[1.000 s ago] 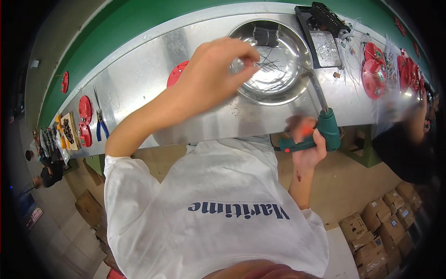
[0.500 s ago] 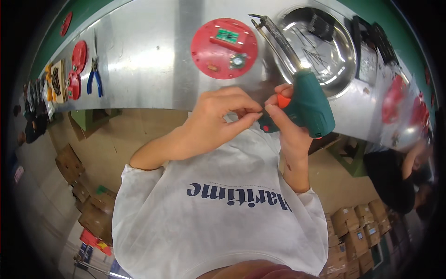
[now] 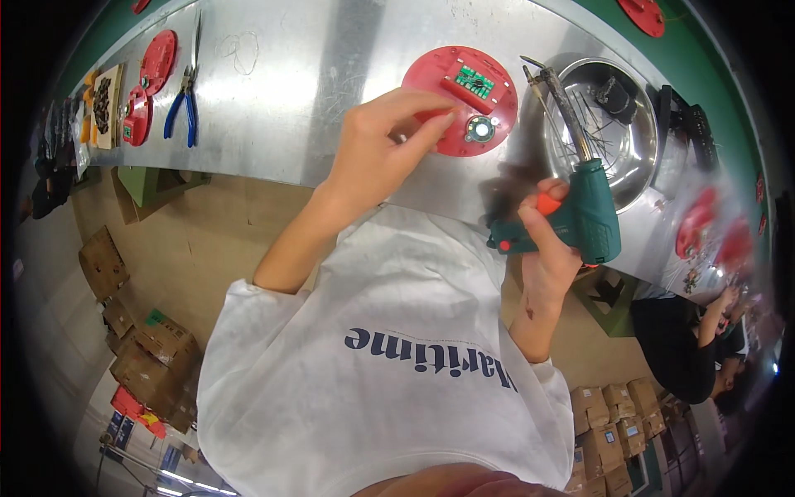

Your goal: Assembling electronic components into a red housing using a hot glue gun.

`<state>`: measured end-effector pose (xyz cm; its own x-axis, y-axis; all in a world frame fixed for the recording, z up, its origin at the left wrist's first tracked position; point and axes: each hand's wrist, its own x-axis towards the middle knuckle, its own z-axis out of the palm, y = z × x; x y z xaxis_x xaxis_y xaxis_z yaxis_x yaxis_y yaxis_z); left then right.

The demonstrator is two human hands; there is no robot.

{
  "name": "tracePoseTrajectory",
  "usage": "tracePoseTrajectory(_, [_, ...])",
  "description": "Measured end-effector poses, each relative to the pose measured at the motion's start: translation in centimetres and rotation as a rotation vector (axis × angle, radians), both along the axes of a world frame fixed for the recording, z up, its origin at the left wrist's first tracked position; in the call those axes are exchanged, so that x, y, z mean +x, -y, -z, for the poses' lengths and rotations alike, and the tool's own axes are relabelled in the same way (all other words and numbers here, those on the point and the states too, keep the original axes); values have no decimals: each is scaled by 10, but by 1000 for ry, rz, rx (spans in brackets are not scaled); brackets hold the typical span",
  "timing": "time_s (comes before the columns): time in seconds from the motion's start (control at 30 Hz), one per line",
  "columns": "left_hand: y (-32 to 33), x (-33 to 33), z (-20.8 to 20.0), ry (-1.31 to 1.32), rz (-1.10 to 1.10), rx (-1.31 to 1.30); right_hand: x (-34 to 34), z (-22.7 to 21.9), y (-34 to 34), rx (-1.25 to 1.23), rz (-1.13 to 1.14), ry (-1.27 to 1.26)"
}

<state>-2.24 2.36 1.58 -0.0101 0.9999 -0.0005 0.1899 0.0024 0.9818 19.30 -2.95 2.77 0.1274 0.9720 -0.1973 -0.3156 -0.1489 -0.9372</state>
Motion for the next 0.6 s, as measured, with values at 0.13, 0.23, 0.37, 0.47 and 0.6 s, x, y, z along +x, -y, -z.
tracePoseTrajectory(0.13, [-6,-1,-1,122,81,-168,-1,0,0,1,-13,-17])
tracePoseTrajectory(0.23, [-2,-4,-5,197,122,-211,-2,1,-1,-14,-23,-1])
tracePoseTrajectory(0.37, [13,-7,-12,47,254,-207,-15,3,-5,-70,-60,-40])
tracePoseTrajectory(0.47, [24,-6,-14,11,349,-173,-24,5,-10,-84,-132,9])
tracePoseTrajectory(0.6, [33,-6,-11,-9,434,-142,-34,5,-15,8,-189,86])
